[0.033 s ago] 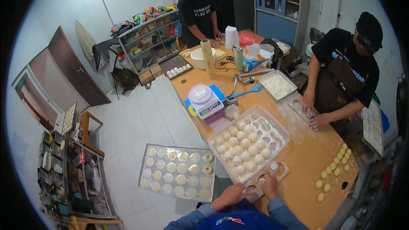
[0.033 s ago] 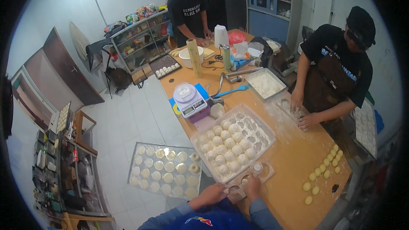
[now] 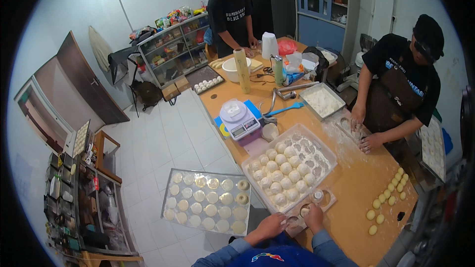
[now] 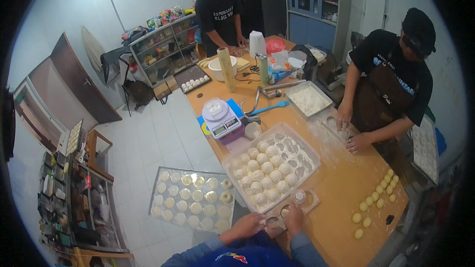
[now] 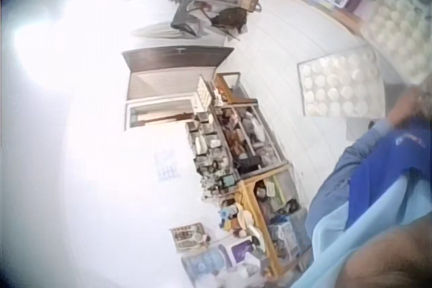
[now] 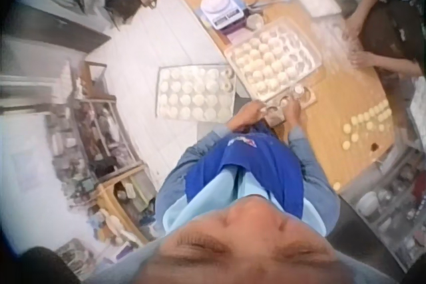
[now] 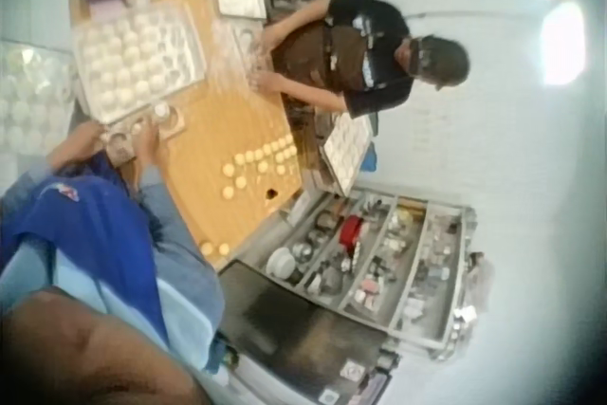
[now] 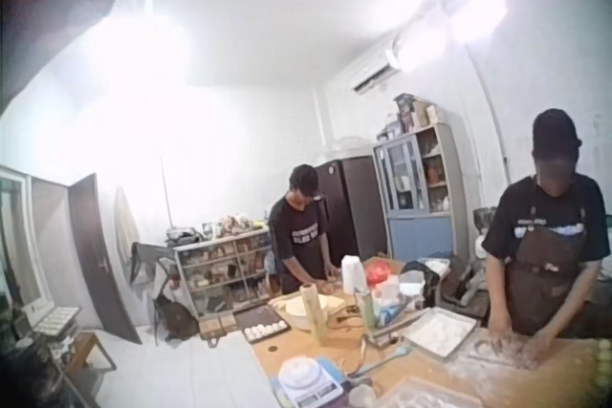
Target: The person picks up a tray of shaped dough and carries it through a kitchen, then uses a round cutter to shape portions of dough from a large container, placing the finished rings onto a second tray.
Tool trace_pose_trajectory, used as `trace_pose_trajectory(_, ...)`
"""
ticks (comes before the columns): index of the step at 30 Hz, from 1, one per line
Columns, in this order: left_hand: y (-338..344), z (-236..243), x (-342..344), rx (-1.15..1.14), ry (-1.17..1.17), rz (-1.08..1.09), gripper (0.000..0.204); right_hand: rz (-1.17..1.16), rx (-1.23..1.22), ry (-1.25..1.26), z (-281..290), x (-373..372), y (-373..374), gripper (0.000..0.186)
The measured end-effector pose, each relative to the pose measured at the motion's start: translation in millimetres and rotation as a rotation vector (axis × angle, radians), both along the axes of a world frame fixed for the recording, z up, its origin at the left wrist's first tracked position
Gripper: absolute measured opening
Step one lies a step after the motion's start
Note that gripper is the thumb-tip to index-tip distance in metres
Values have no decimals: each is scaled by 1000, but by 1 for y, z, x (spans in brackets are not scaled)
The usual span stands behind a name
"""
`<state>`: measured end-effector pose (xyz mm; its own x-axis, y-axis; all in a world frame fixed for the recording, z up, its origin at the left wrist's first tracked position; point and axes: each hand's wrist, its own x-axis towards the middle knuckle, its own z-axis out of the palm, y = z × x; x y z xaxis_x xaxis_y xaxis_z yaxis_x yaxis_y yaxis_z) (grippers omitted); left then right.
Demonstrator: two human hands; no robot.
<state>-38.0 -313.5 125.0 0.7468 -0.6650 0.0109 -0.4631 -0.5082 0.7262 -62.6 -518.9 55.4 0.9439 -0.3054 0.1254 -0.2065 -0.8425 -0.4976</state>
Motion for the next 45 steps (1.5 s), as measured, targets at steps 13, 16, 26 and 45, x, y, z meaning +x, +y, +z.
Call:
trace_pose_trajectory(13, -15, 21, 42, -604, 719, 337, 55, 118, 833, -46, 88, 27, 29, 25)
trace_pose_trajectory(16, -12, 35, 44, -630, 894, 296, 59, 142, 983, -27, 98, 35, 35, 29)
trace_pose_trajectory(26, -6, 48, 54, -586, 593, 320, 45, 268, 837, -24, 121, 55, 39, 31)
trace_pose_trajectory(45, -1, 82, 65, -680, 769, 304, 42, 217, 1361, 152, 161, 67, 35, 37)
